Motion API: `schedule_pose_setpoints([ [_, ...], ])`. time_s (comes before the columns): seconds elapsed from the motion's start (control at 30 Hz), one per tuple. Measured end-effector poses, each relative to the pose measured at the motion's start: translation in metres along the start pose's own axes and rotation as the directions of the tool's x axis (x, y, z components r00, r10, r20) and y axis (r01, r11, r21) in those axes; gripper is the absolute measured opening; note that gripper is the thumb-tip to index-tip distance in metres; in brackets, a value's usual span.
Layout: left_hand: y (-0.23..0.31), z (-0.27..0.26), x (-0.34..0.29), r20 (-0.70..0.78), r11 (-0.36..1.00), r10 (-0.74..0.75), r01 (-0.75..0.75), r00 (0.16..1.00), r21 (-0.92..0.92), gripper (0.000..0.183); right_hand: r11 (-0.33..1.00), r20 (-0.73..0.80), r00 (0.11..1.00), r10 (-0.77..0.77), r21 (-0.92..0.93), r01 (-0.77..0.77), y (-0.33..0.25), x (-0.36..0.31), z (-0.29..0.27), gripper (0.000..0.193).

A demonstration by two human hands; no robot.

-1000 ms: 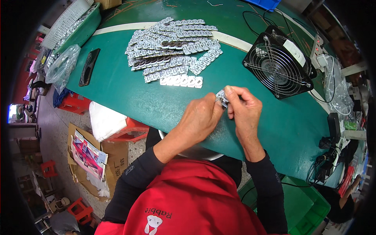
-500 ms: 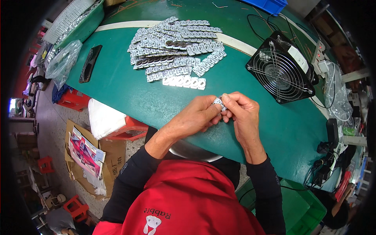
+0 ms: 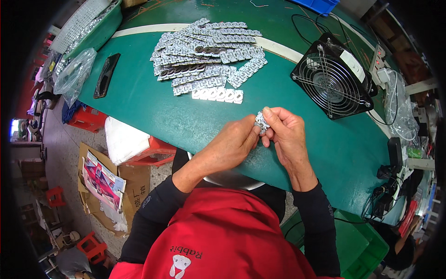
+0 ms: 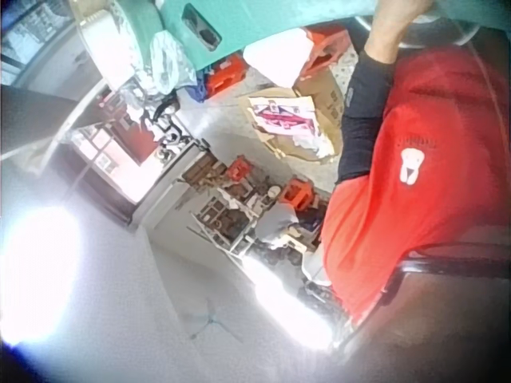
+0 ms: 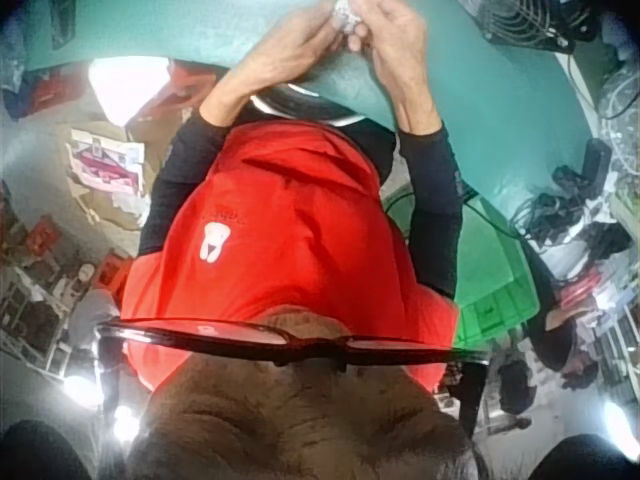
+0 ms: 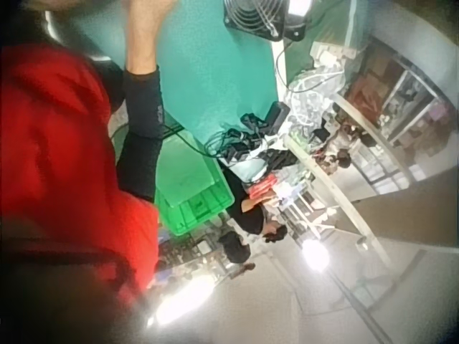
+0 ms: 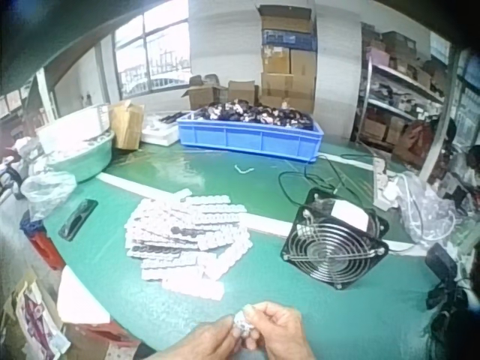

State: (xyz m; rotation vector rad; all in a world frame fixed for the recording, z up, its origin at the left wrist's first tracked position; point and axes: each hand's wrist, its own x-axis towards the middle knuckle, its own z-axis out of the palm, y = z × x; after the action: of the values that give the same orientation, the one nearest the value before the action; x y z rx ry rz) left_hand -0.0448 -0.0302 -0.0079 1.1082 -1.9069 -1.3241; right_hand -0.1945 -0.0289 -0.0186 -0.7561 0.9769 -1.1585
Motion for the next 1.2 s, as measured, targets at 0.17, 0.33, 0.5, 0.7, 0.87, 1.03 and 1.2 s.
schedule_pose_setpoints([
  [0.17,0.004,0.006,0.001,-0.077,0.992,0.056,-0.047,0.995,0.113,0.020,0.955,-0.107,0.963,-0.245,-0.195,0.221,0.007,0.000,0.004,0.018],
  [0.33,0.003,0.012,0.002,-0.129,0.988,0.090,-0.072,0.988,0.140,0.016,0.933,-0.142,0.939,-0.314,-0.231,0.277,0.009,-0.001,0.005,0.014],
  [0.5,0.002,0.015,0.003,-0.199,0.974,0.129,-0.087,0.972,0.208,0.014,0.891,-0.142,0.920,-0.364,-0.340,0.300,0.007,-0.004,0.008,0.012],
  [0.7,0.003,0.016,0.003,-0.209,0.979,0.105,-0.064,0.972,0.194,0.015,0.900,-0.149,0.912,-0.381,-0.283,0.330,0.011,-0.003,0.007,0.012],
  [0.87,0.000,0.014,0.004,-0.153,0.990,0.106,-0.091,0.982,0.105,0.022,0.895,-0.187,0.906,-0.379,-0.324,0.308,0.007,-0.003,0.008,0.011],
  [1.03,0.002,-0.005,0.006,0.030,0.960,-0.202,0.204,0.979,-0.190,0.029,0.809,-0.166,0.851,-0.498,-0.444,0.386,0.002,0.000,-0.002,0.009],
  [1.2,0.000,-0.011,0.006,0.172,0.867,-0.147,0.211,0.974,-0.451,0.030,0.926,-0.029,0.963,-0.268,-0.285,0.249,0.002,-0.001,-0.003,0.009],
])
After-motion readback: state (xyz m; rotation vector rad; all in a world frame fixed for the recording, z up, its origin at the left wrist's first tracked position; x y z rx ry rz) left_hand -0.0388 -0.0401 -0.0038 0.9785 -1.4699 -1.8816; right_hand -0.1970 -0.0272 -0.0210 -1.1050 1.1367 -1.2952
